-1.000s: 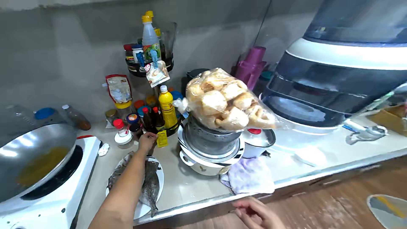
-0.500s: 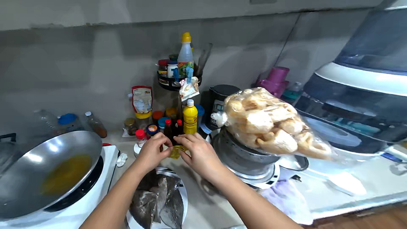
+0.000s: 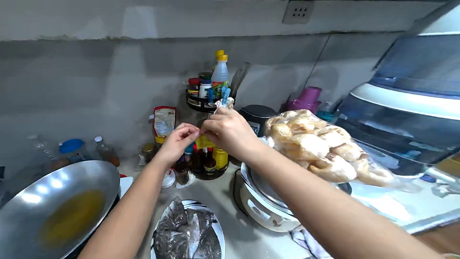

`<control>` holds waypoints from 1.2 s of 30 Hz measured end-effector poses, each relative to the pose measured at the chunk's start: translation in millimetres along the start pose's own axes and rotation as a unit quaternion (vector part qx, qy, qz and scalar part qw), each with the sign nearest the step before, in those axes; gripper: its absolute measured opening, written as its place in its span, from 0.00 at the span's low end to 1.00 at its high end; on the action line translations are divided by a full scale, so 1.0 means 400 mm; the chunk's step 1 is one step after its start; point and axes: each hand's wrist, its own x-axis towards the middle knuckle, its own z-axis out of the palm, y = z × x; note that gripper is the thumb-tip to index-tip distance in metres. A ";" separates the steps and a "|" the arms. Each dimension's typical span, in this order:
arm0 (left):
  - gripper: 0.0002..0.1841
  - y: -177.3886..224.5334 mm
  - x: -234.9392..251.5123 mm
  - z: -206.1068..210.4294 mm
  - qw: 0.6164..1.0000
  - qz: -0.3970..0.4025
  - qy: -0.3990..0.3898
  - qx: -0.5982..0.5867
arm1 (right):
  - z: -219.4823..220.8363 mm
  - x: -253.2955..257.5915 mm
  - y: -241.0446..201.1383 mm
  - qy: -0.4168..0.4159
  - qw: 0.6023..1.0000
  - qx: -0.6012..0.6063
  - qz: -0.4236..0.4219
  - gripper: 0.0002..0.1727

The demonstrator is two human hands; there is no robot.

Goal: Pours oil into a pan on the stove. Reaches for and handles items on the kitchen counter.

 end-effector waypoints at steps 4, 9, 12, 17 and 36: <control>0.07 -0.011 0.096 0.003 0.995 0.061 0.044 0.070 | -0.034 0.066 0.071 -0.079 0.995 0.035 0.049 0.07; 0.10 0.010 0.216 -0.007 0.945 0.111 0.097 0.291 | -0.069 0.181 0.205 -0.110 0.975 -0.046 0.189 0.23; 0.10 0.020 0.260 -0.009 0.918 0.112 0.112 0.364 | -0.041 0.220 0.243 -0.201 0.951 -0.134 0.192 0.28; 0.10 0.003 0.282 -0.010 0.900 0.139 0.131 0.391 | -0.023 0.240 0.262 -0.241 0.940 -0.102 0.217 0.26; 0.22 0.019 0.257 0.012 0.919 0.102 0.204 0.321 | -0.148 0.177 0.218 -0.140 0.969 -0.016 0.201 0.34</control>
